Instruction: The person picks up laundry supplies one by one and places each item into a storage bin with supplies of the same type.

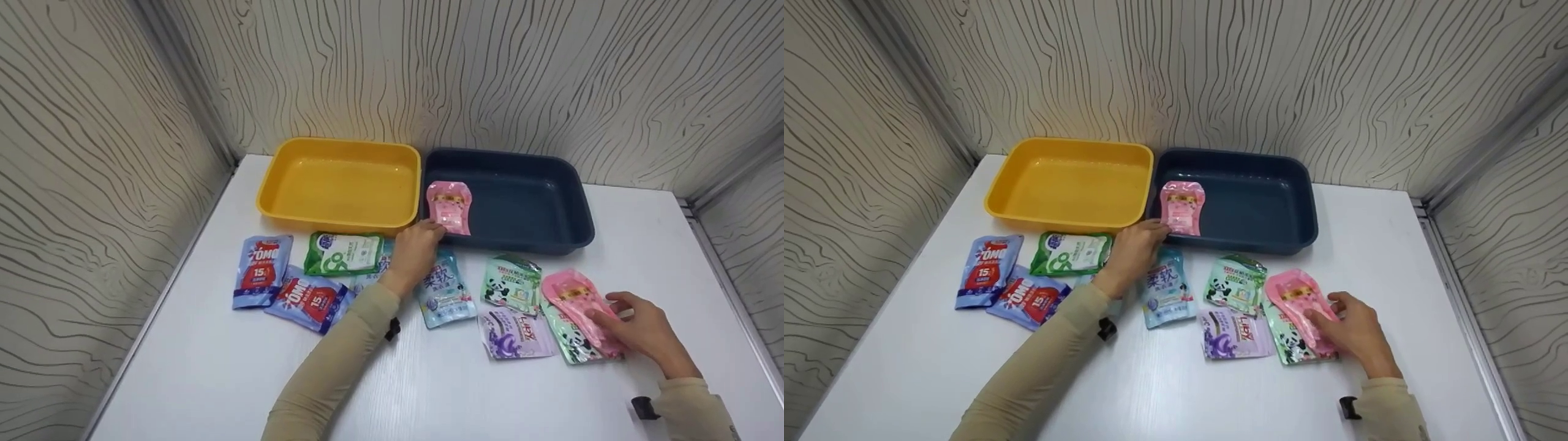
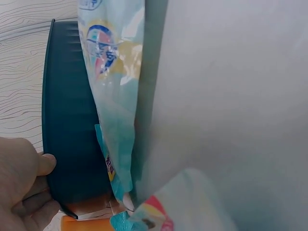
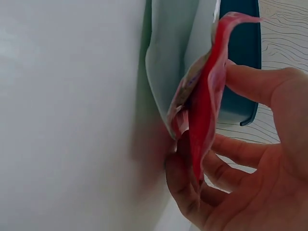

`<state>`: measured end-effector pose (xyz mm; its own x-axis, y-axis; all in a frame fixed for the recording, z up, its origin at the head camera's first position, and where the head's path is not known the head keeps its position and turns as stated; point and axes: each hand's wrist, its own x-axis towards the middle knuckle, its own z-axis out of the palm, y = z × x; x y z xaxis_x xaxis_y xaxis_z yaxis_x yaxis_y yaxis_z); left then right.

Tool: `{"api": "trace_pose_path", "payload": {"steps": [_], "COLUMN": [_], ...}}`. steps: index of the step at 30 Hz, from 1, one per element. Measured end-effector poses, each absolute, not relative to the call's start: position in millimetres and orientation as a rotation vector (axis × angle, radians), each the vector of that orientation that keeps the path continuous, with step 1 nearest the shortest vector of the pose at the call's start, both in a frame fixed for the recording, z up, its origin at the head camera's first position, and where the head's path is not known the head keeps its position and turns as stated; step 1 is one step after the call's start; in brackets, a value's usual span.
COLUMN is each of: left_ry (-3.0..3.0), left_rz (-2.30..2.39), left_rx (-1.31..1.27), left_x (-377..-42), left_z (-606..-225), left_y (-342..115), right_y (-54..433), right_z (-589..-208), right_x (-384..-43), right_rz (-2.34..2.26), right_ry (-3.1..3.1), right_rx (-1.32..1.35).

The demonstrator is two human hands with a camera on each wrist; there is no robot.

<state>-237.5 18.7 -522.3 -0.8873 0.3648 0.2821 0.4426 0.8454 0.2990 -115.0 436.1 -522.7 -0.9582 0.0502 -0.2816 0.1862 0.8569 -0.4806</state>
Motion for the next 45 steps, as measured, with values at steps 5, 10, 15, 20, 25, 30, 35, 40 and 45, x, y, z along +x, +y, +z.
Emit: {"api": "trace_pose_path", "payload": {"steps": [5,10,15,20,25,30,35,40,45], "left_ry": [-2.804,-2.784,-2.755,-2.77,-2.778,-2.782,-2.788,-2.781,-2.756], "left_rz": [-0.563,-0.554,-0.509,-0.522,-0.526,-0.558,-0.565,-0.537,-0.513], "left_rx": [-0.624,-0.626,-0.629,-0.623,-0.62,-0.628,-0.63,-0.635,-0.631], "left_x": [-236.3,-236.3,-237.6,-237.9,-237.7,-236.9,-237.1,-236.9,-237.8], "left_z": [-523.4,-524.5,-524.5,-524.3,-524.3,-524.0,-523.2,-523.1,-523.5], "left_y": [18.3,18.2,18.2,17.6,17.4,17.5,17.4,17.3,17.9], "right_y": [439.6,439.7,437.5,436.9,438.1,440.7,440.2,434.7,429.2], "right_z": [-523.0,-519.8,-517.1,-514.3,-512.3,-513.9,-512.9,-510.0,-507.7], "right_x": [-116.4,-116.8,-113.9,-113.3,-112.2,-108.2,-105.5,-101.5,-103.2], "right_rz": [-0.763,-0.81,-0.906,-0.951,-1.058,-1.223,-1.359,-1.519,-1.739], "right_ry": [2.739,2.689,2.67,2.654,2.563,2.521,2.536,2.575,2.547], "right_rx": [0.202,0.238,0.23,0.191,0.235,0.236,0.214,0.159,0.092]}}
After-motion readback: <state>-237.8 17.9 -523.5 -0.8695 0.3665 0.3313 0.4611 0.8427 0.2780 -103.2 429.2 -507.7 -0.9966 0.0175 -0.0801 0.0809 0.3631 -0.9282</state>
